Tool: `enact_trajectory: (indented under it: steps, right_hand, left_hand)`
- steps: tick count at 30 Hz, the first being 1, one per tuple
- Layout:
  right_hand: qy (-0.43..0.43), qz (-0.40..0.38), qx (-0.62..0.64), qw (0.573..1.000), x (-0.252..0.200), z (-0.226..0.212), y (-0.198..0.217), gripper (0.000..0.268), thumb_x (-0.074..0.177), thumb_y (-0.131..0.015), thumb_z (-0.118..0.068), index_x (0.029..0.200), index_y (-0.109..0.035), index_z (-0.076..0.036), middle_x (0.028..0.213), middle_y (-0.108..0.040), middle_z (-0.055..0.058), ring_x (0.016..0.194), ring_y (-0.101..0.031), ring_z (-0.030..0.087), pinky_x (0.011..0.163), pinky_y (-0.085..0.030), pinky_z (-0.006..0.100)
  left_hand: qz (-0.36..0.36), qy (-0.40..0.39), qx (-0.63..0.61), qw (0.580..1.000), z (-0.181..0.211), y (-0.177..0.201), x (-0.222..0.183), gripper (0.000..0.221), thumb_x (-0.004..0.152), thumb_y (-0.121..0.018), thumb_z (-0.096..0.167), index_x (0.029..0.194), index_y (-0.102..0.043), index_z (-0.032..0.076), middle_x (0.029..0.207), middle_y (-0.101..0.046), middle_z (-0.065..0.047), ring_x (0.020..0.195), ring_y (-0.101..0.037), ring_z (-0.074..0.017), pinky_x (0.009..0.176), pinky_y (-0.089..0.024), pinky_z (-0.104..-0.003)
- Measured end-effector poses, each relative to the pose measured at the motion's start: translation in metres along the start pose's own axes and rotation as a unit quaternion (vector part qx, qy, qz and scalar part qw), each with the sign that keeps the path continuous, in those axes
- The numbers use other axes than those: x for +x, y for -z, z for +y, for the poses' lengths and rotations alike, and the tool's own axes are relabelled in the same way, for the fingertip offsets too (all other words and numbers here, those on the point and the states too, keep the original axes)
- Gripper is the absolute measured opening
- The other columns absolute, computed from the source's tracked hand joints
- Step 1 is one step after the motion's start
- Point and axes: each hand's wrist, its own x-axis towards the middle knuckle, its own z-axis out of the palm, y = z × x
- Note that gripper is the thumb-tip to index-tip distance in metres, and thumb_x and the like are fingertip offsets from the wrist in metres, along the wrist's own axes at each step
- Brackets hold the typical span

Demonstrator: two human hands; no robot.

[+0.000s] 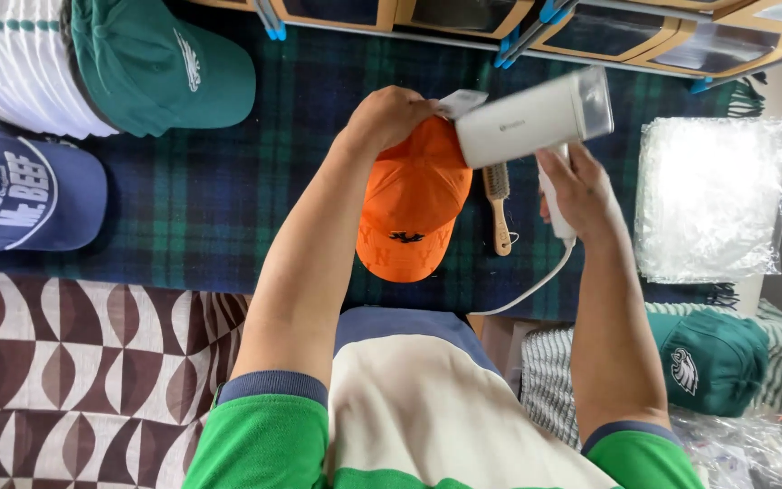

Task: Brushing an orange baseball cap and using a handheld blower to clean or dry it.

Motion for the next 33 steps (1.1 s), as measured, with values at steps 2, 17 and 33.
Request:
enact_trajectory:
  steps: [2,17,33]
  right_hand:
    - [-0.074,0.008,0.024,0.997,-0.006,0.033,-0.008,0.048,0.103,-0.048,-0.051,0.126,-0.053,-0.009,0.078,-0.059,0.011,0.054,-0.057,0.022,0.048,-0.049,0.038]
    - [0.12,0.221,0.055,0.966,-0.15,0.061,-0.144,0.031,0.098,-0.06,-0.024,0.073,-0.059,-0.006,0.058,-0.056,0.004,0.055,-0.058,0.021,0.057,-0.048,0.034]
    - [0.313,0.295,-0.252,0.867,-0.157,0.062,-0.14,0.024,0.095,-0.081,-0.026,0.097,-0.069,-0.005,0.071,-0.063,0.01,0.066,-0.067,0.038,0.051,-0.053,0.039]
  left_hand:
    - [0.003,-0.02,0.001,1.0,-0.003,0.0,0.001,0.044,0.101,-0.046,0.049,0.109,-0.074,0.016,0.092,-0.068,-0.003,0.079,-0.061,-0.0182,0.068,-0.046,-0.034]
    - [0.201,-0.136,-0.205,0.948,-0.081,-0.046,-0.038,0.064,0.101,-0.041,0.056,0.143,-0.058,0.01,0.143,-0.061,-0.015,0.135,-0.055,-0.0334,0.111,-0.044,-0.044]
    - [0.165,0.018,-0.447,0.879,-0.223,-0.17,-0.047,0.029,0.108,-0.058,0.026,0.129,-0.065,0.008,0.103,-0.069,-0.013,0.098,-0.069,-0.0238,0.08,-0.062,-0.039]
